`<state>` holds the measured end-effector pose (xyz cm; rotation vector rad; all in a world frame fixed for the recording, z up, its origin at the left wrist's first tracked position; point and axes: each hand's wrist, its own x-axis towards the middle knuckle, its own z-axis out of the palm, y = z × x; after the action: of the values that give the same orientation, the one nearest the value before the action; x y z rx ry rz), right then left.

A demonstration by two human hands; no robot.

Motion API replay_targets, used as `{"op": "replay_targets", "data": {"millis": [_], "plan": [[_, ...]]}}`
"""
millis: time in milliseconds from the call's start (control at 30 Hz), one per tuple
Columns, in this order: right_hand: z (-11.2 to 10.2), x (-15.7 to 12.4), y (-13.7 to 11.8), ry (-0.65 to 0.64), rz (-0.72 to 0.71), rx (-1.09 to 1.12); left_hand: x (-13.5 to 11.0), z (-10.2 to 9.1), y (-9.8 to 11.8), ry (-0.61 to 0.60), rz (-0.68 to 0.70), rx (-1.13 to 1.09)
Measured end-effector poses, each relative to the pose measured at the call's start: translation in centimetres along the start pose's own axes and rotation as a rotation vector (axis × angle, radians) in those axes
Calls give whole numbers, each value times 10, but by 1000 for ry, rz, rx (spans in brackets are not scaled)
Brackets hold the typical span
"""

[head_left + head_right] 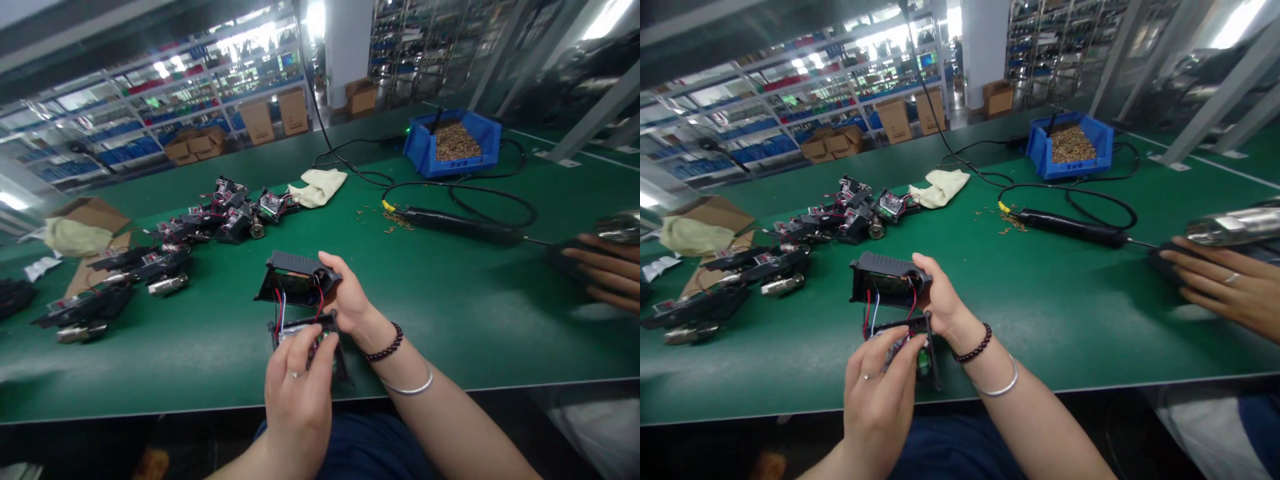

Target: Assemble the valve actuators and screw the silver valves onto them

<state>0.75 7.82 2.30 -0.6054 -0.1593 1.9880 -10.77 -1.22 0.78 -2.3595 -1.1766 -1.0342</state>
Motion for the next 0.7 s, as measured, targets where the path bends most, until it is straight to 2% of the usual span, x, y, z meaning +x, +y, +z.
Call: {"op": "replay_targets", "data": {"millis": [67, 300, 400, 500, 700], "plan": [[1, 0, -1, 26, -33, 4, -2, 1, -1, 11, -50, 18], [-1, 2, 1, 87, -93, 33, -5, 0, 0, 39, -53, -115], [-1, 2, 1, 93, -103, 20, 2, -2, -1, -5, -94, -154], [-2, 3, 1, 103, -123, 0, 7, -6, -3, -64, -77, -161], [-4, 5, 2, 90, -138, -15, 16, -11, -7, -97, -86, -161]]}}
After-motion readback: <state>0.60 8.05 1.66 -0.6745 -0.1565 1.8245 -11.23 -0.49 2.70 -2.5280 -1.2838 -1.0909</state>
